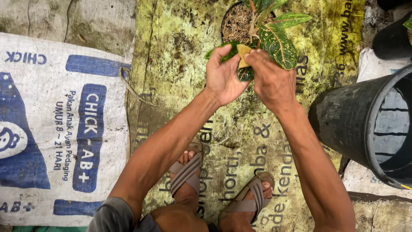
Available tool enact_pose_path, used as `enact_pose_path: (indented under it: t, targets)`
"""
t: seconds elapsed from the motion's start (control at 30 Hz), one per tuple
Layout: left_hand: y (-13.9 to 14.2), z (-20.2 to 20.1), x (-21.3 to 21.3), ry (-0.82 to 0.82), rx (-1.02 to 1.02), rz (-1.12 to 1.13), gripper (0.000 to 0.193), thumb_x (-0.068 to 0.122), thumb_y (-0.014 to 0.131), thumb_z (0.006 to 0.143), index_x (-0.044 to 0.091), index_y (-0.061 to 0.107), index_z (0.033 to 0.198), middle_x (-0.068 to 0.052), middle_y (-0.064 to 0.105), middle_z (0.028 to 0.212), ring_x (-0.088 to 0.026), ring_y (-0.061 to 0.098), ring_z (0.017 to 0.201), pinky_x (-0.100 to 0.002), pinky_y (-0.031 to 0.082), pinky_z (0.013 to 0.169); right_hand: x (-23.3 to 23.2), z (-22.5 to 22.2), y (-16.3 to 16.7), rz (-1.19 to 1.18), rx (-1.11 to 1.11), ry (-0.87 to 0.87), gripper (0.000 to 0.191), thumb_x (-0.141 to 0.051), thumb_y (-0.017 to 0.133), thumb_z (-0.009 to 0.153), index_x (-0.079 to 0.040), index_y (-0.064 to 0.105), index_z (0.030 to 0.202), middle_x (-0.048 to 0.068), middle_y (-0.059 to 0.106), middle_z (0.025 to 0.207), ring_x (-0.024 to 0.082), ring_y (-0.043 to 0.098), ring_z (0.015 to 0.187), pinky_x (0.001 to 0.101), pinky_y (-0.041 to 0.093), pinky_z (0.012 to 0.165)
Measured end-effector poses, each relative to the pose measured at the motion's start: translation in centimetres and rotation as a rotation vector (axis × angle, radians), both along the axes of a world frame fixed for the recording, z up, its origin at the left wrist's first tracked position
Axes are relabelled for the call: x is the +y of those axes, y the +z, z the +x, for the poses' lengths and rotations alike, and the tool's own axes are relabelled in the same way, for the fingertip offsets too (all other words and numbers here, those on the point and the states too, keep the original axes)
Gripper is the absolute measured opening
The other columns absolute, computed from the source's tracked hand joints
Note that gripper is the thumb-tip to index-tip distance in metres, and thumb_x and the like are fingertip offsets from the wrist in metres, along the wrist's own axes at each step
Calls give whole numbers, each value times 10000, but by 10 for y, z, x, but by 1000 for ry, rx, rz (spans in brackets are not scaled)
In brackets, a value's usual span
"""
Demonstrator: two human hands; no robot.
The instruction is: The person wipes the leaves of potted plants with a wet sponge. They dip the sponge into a bucket of water, then gently clean each leaf on multiple plants before placing them back on the floor.
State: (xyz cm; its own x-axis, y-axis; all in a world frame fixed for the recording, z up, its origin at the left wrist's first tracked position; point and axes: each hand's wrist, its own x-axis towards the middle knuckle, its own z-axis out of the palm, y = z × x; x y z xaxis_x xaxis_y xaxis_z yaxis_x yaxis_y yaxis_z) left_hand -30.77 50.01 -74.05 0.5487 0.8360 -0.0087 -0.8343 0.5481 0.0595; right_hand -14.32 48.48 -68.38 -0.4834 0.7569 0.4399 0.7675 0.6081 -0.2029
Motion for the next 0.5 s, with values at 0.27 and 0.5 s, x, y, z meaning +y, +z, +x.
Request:
enact_pose_path:
  t: [0.27,0.5]
  targets:
    - [12,-8,-4,-73,108,77,1149,830,470,899,53,78,1649,-267,585,1167,-286,598,1062,-453,500,1082,-38,-29,25,32,58,76,245,94,651,951,-49,734,1133,130,764,1166,286,743,1134,405,584,1062]
    - [15,7,7,86,506,31,679,330,575,982,-51,361,1502,-258,548,1440,-255,677,1142,-506,575,1057,-65,1,26,-417,389,10,214,21,636,984,-68,738,1151,93,778,1042,201,769,924,340,634,790]
